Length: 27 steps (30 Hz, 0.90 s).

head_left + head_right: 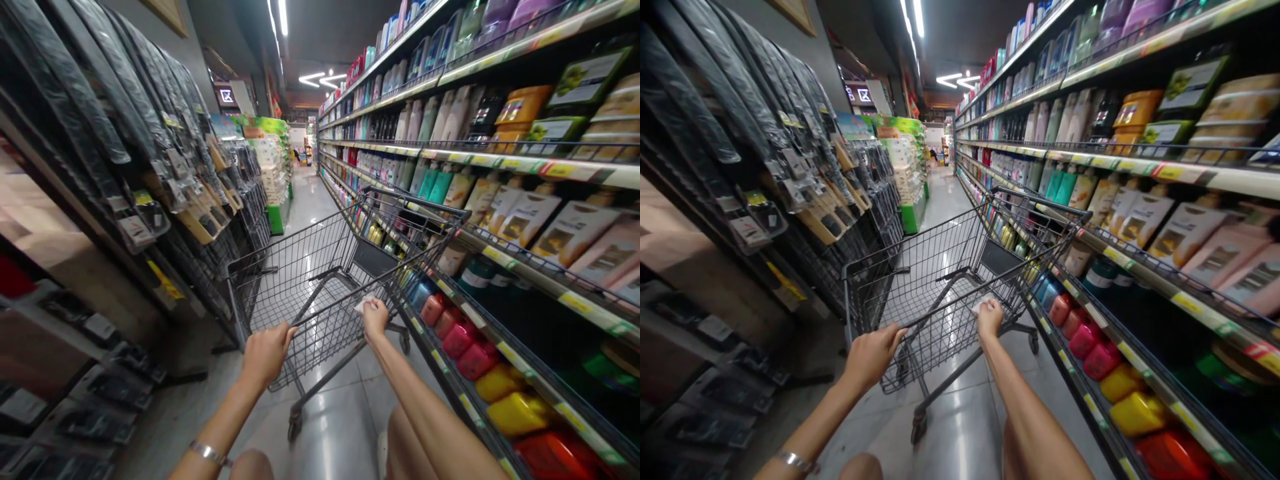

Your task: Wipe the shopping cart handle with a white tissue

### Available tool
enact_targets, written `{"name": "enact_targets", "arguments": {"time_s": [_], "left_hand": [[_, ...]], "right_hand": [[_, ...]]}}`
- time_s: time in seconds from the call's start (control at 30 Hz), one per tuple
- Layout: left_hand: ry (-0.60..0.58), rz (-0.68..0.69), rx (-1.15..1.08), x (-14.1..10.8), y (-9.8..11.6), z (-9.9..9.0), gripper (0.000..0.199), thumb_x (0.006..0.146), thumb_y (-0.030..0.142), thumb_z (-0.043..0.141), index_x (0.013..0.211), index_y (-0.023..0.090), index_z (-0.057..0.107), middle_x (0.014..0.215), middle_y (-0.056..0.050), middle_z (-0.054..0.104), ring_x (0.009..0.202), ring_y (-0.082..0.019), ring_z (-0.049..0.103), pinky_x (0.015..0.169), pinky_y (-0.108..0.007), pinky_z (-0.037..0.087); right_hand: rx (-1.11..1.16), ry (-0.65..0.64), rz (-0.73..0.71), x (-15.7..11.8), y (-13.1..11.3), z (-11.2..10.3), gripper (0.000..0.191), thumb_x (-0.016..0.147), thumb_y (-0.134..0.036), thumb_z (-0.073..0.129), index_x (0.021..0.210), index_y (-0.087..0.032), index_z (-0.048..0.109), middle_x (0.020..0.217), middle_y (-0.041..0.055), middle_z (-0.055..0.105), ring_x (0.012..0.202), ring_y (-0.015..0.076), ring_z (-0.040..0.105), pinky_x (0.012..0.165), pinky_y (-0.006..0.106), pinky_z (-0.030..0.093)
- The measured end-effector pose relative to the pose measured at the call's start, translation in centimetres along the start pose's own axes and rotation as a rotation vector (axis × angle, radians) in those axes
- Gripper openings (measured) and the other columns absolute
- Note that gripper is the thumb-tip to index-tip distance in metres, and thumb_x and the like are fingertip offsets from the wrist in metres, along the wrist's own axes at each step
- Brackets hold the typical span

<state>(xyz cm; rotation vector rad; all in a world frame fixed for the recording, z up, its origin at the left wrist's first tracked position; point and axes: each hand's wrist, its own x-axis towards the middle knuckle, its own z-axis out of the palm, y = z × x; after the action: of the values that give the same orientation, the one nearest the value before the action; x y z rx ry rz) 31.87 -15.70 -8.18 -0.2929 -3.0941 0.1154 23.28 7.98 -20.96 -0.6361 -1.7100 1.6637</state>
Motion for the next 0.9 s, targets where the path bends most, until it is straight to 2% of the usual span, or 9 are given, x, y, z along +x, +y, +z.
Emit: {"name": "enact_targets", "arguments": {"time_s": [0.17, 0.27, 0.4, 0.57, 0.7, 0.8, 0.9], "left_hand": [[0.058, -0.022, -0.029, 2.3, -0.3, 0.8, 0.043, 0.096, 0.041, 0.024, 0.085, 0.020, 0.060, 0.083, -0.005, 0.072, 0.079, -0.020, 0.068, 0.057, -0.027, 0.032], [0.080, -0.031, -0.017, 3.8, -0.4, 1.4, 0.043, 0.096, 0.040, 0.024, 0.085, 0.020, 0.060, 0.078, -0.005, 0.072, 0.076, -0.021, 0.067, 0.056, -0.028, 0.031], [0.124, -0.037, 0.005, 5.7, -0.3, 2.1, 0.041, 0.096, 0.040, 0.026, 0.083, 0.020, 0.059, 0.073, -0.003, 0.070, 0.070, -0.020, 0.066, 0.054, -0.029, 0.029], [0.245, -0.038, 0.016, 7.8, 0.0, 3.2, 0.038, 0.095, 0.037, 0.030, 0.075, 0.021, 0.058, 0.064, -0.001, 0.066, 0.061, -0.017, 0.063, 0.052, -0.028, 0.029], [0.330, -0.026, 0.039, 9.2, 0.4, 3.7, 0.036, 0.094, 0.035, 0.035, 0.068, 0.022, 0.056, 0.058, 0.001, 0.062, 0.056, -0.015, 0.060, 0.051, -0.027, 0.029], [0.386, -0.021, 0.055, 10.1, 1.0, 3.9, 0.036, 0.094, 0.034, 0.036, 0.064, 0.022, 0.054, 0.055, 0.002, 0.059, 0.054, -0.015, 0.059, 0.051, -0.028, 0.030], [0.377, -0.011, 0.028, 11.2, 1.8, 4.0, 0.035, 0.093, 0.033, 0.037, 0.064, 0.022, 0.053, 0.055, 0.002, 0.059, 0.053, -0.015, 0.059, 0.052, -0.027, 0.033]], "right_hand": [[0.025, 0.002, 0.033, 1.5, 0.3, 1.8, 0.021, 0.058, -0.032, 0.055, 0.067, -0.015, 0.064, 0.065, 0.0053, 0.066, 0.063, 0.0190, 0.058, 0.060, 0.027, 0.044], [0.031, -0.017, 0.038, 1.5, 0.8, 3.1, 0.020, 0.056, -0.033, 0.058, 0.065, -0.016, 0.062, 0.064, 0.0037, 0.065, 0.061, 0.0183, 0.057, 0.061, 0.028, 0.045], [0.038, -0.056, 0.051, 0.0, 1.9, 5.2, 0.021, 0.058, -0.035, 0.060, 0.067, -0.016, 0.062, 0.065, 0.0037, 0.065, 0.061, 0.0187, 0.058, 0.062, 0.029, 0.046], [0.056, -0.106, 0.021, -2.5, 2.8, 7.4, 0.016, 0.067, -0.032, 0.061, 0.071, -0.017, 0.062, 0.074, 0.0044, 0.065, 0.070, 0.0189, 0.059, 0.064, 0.027, 0.046], [0.058, -0.194, -0.018, -3.8, 2.6, 8.3, 0.009, 0.073, -0.027, 0.060, 0.071, -0.018, 0.062, 0.080, 0.0034, 0.063, 0.082, 0.0189, 0.059, 0.073, 0.028, 0.046], [0.047, -0.300, -0.019, -4.9, 2.1, 8.6, 0.007, 0.076, -0.022, 0.058, 0.072, -0.019, 0.063, 0.080, 0.0022, 0.062, 0.084, 0.0179, 0.059, 0.078, 0.028, 0.046], [0.034, -0.332, 0.018, -6.0, 1.9, 8.9, 0.007, 0.078, -0.019, 0.057, 0.074, -0.020, 0.062, 0.081, 0.0018, 0.061, 0.083, 0.0170, 0.060, 0.076, 0.026, 0.046]]}}
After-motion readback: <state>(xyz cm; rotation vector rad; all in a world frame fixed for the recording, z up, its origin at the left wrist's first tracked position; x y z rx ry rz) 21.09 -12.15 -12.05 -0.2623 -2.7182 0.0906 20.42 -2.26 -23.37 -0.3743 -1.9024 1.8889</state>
